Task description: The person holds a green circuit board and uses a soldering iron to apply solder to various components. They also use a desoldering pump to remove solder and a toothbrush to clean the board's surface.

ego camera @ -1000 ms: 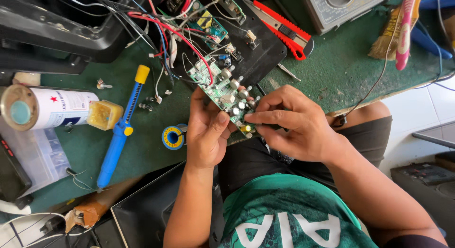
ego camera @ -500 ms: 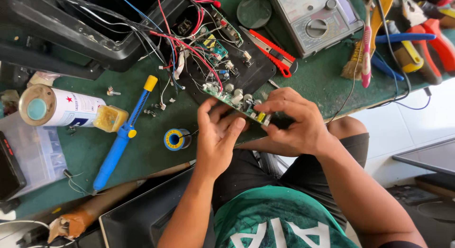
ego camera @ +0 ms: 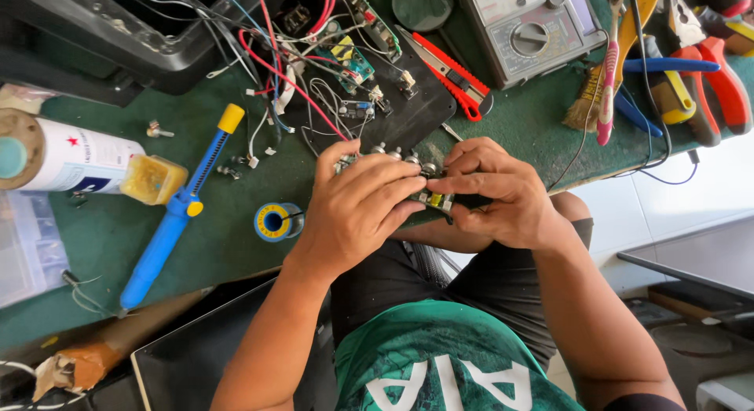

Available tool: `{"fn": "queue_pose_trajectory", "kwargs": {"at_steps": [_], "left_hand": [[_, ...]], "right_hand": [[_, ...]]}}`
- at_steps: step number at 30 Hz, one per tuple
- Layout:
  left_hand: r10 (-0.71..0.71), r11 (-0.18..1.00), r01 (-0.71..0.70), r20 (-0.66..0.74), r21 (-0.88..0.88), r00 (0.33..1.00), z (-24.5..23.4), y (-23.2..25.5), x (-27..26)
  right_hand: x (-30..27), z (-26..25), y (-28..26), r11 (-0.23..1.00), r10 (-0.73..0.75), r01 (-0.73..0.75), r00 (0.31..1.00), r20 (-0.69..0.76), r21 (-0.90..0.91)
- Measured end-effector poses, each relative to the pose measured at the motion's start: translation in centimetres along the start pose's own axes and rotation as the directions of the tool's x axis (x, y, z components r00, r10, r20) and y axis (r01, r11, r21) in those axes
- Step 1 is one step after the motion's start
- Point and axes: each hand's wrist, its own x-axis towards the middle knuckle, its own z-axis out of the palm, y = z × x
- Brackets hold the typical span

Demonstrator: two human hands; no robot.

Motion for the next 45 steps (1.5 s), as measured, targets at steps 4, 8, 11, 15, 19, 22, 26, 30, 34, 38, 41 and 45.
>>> {"fn": "queue_pose_trajectory", "kwargs": {"at_steps": [4, 8, 11, 15, 19, 22, 26, 30, 34, 38, 41, 45], "left_hand": [[-0.007, 1.000, 0.007, -0.036, -0.003, 0.999, 0.3, -0.6, -0.8], [-0.003, 1.000, 0.001, -0.053, -0.026, 0.999, 0.7, -1.3, -2.0], [-0.025, 0.998, 0.023, -0.025, -0.053, 0.999, 0.7, -1.5, -2.1], [-0.055, 0.994, 0.056, 0.007, -0.094, 0.998, 0.5, -1.6, -2.2], [-0.071, 0.989, 0.077, 0.051, -0.126, 0.996, 0.5, -1.7, -2.2], [-0.080, 0.988, 0.087, 0.057, -0.127, 0.995, 0.7, -1.9, -2.0], [-0.106, 0.989, 0.110, 0.042, -0.100, 0.993, 0.7, -2.0, -2.0], [-0.130, 0.981, 0.135, 0.047, -0.138, 0.990, 0.9, -2.3, -2.2], [-0.164, 0.976, 0.172, 0.066, -0.134, 0.984, 1.1, -2.4, -2.2], [-0.173, 0.976, 0.180, 0.065, -0.123, 0.983, 1.4, -2.3, -2.3], [-0.164, 0.976, 0.171, 0.061, -0.135, 0.984, 1.6, -2.3, -2.5], [-0.162, 0.979, 0.166, 0.043, -0.121, 0.986, 1.9, -2.2, -2.7]], "right_hand": [[0.3, -0.1, -0.1, 0.993, -0.089, 0.092, 0.995, 0.049, -0.074], [1.1, 0.0, -0.7, 0.972, -0.149, 0.169, 0.981, 0.125, -0.161], [0.9, 0.3, -0.2, 0.955, -0.168, 0.195, 0.977, 0.130, -0.226], [0.9, 0.5, 0.2, 0.947, -0.176, 0.199, 0.978, 0.112, -0.251], [0.8, 0.3, 0.4, 0.954, -0.155, 0.181, 0.980, 0.122, -0.237], [0.8, 0.3, 0.6, 0.960, -0.125, 0.150, 0.985, 0.118, -0.236], [0.2, 0.4, 0.9, 0.967, -0.054, 0.072, 0.995, 0.081, -0.244], [0.2, 0.3, 0.9, 0.972, -0.038, 0.051, 0.997, 0.064, -0.228], [1.8, -0.5, -0.7, 0.970, 0.069, -0.024, 0.981, 0.182, -0.242], [3.2, -0.3, -1.1, 0.942, 0.042, 0.007, 0.990, 0.137, -0.337], [4.0, 0.2, -1.6, 0.916, -0.015, 0.073, 0.989, 0.150, -0.395], [6.0, -0.2, -2.6, 0.895, -0.049, 0.140, 0.974, 0.219, -0.423]]}}
